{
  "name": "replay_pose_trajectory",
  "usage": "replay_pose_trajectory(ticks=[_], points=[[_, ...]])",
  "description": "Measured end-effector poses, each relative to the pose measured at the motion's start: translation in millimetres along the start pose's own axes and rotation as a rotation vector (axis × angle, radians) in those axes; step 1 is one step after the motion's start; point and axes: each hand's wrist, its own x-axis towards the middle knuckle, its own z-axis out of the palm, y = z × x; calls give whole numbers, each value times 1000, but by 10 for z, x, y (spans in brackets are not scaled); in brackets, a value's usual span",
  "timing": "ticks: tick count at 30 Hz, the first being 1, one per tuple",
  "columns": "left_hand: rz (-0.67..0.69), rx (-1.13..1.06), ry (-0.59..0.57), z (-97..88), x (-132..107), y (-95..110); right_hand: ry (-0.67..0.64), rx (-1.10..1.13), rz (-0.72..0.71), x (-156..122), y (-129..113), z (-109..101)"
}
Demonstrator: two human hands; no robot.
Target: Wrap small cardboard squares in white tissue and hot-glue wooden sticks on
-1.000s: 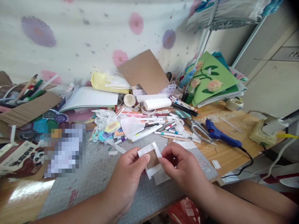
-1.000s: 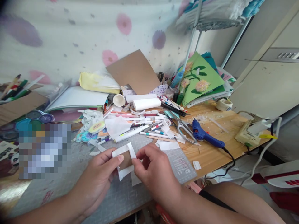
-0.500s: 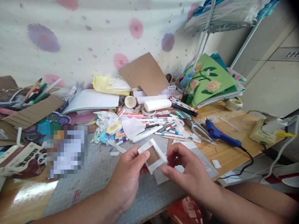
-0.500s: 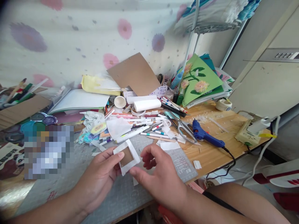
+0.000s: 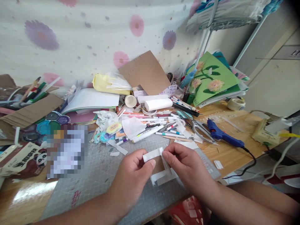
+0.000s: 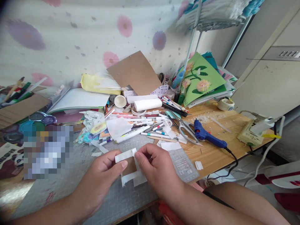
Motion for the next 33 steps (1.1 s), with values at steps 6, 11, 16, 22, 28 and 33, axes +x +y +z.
replay_pose_trajectory(ticks=[6,11,16,22,28,33], points=[[4,139,36,10,-29,81,59,-116,-77,6,-2,36],[12,154,35,14,-39,57,114,-245,-173,3,14,43],[21,139,20,-1,-1,6,68,-360,-219,-7,10,5],[6,19,-36,-22,32,-72,-71,-34,65,13,2,2],[33,-206,-167,-8,4,-44,-40,62,79,21,43,80],[10,-141,-127,21,-20,9,-8,114,87,18,60,168]])
